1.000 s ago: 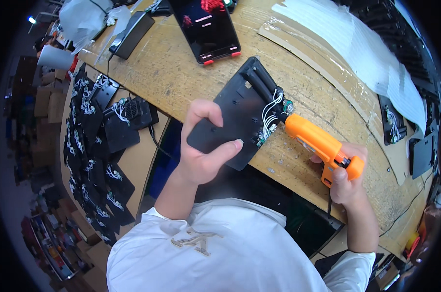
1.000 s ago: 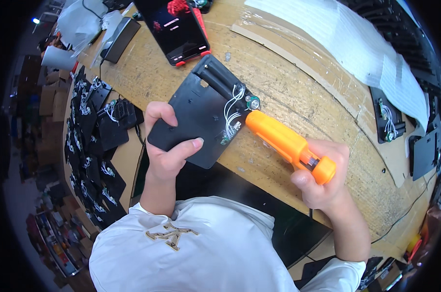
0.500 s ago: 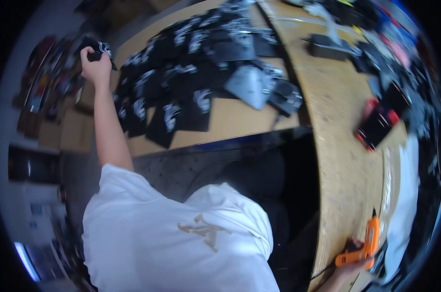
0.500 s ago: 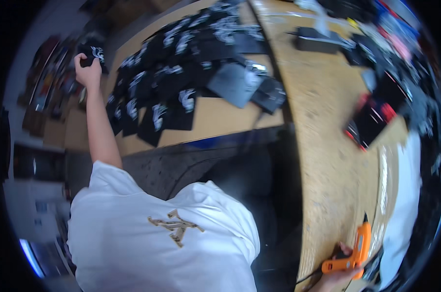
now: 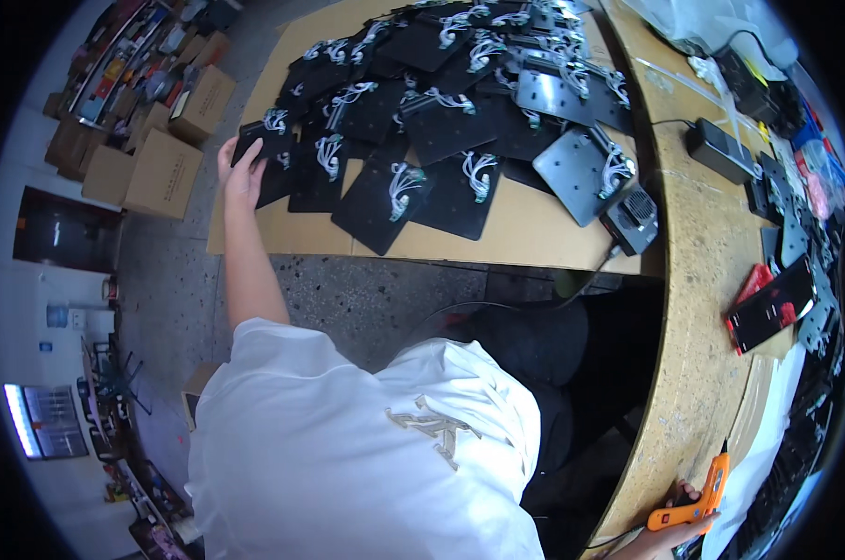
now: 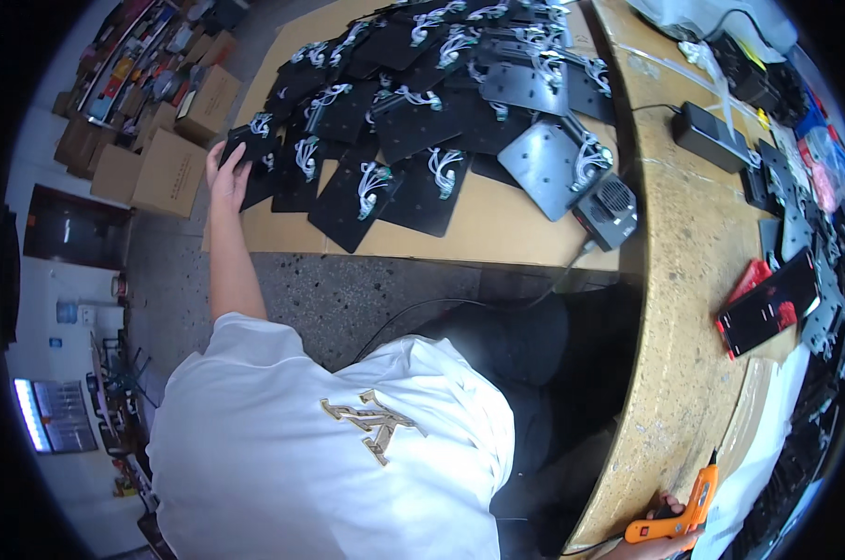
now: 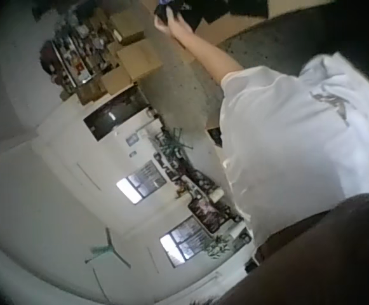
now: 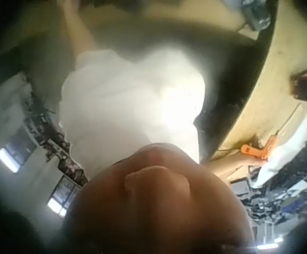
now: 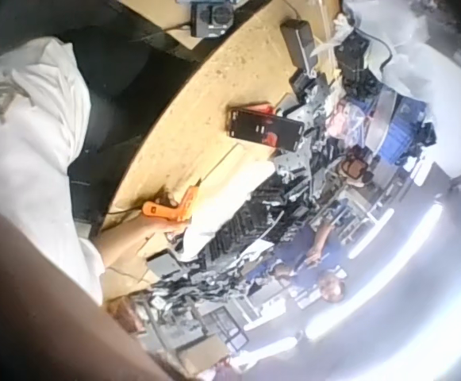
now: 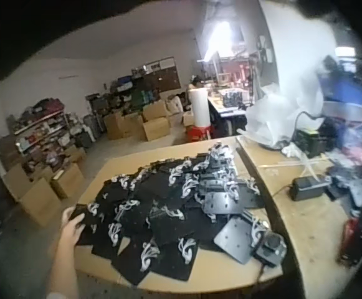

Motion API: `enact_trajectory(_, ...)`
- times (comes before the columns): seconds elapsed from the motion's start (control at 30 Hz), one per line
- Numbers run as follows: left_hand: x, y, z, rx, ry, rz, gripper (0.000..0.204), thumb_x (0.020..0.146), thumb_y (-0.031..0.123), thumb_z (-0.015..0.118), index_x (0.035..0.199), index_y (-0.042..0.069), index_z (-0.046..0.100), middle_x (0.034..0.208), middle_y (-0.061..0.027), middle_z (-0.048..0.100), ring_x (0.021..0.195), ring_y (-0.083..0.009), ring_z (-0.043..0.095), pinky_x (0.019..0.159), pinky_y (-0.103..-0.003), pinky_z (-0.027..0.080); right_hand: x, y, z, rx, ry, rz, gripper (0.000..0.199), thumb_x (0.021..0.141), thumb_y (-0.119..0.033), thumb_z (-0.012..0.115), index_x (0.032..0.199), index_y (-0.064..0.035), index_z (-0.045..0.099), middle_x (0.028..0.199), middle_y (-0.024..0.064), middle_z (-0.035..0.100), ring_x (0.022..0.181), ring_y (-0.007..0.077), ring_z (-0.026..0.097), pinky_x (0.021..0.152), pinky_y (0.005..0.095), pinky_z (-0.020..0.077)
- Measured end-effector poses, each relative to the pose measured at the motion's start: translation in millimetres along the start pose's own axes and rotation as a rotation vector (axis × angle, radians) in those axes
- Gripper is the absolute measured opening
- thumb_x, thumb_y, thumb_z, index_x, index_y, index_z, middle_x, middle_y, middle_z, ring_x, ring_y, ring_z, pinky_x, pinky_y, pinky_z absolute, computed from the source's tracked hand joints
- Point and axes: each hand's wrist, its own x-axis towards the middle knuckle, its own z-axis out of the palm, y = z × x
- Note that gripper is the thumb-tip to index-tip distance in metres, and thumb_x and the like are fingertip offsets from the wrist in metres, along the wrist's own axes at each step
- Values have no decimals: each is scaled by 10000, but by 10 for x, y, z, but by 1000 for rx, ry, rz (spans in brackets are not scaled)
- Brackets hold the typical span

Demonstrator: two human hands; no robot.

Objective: The person uses an orange hot glue gun to apply adhesive to the internal wiring and circuit board of a black plastic electronic device. They repeatedly pick up the device, apply glue to specific points, and place it back on the workbench among other similar units.

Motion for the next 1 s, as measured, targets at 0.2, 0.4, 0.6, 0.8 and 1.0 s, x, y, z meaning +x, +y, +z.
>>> enact_trajectory(0.2,656,149,-945,1228,168,500,645,692,372,822,1167,26,557,1128,-172,627,1015,-235,603,901,-349,470,-55,102,76,86,-75,136,633,935,-613,317,1145,-50,516,816,96,674,736,170,618,568,260,415)
enact_trajectory(0.4,-789,605,1860,785,-338,815,295,831,201,713,1054,22,642,1069,-118,664,957,-191,641,869,-309,496,-122,138,28,116,-326,-18,529,968,-457,397,1141,19,551,855,128,671,742,183,616,639,285,450)
enact_trajectory(0.6,-4010,978,4427,5,-1771,1198,171,738,13,686,894,-6,618,945,-162,667,880,-279,662,782,-330,516,-200,65,-22,32,-376,-152,249,921,-224,579,991,6,644,760,41,643,666,131,572,622,278,452)
enact_trajectory(0.8,-6279,764,5216,-236,-2333,1483,51,712,46,599,753,17,593,713,-150,629,715,-319,634,643,-378,505,-150,-184,-20,-186,-444,-170,280,886,-273,642,773,-17,630,625,9,582,582,79,511,544,278,430)
enact_trajectory(1.0,-7580,882,4673,-103,-2609,1738,248,674,180,645,856,16,608,876,-191,630,874,-360,613,742,-440,506,-113,-47,-104,-113,-420,-328,308,844,-284,676,717,-16,592,530,92,510,461,203,475,496,336,402)
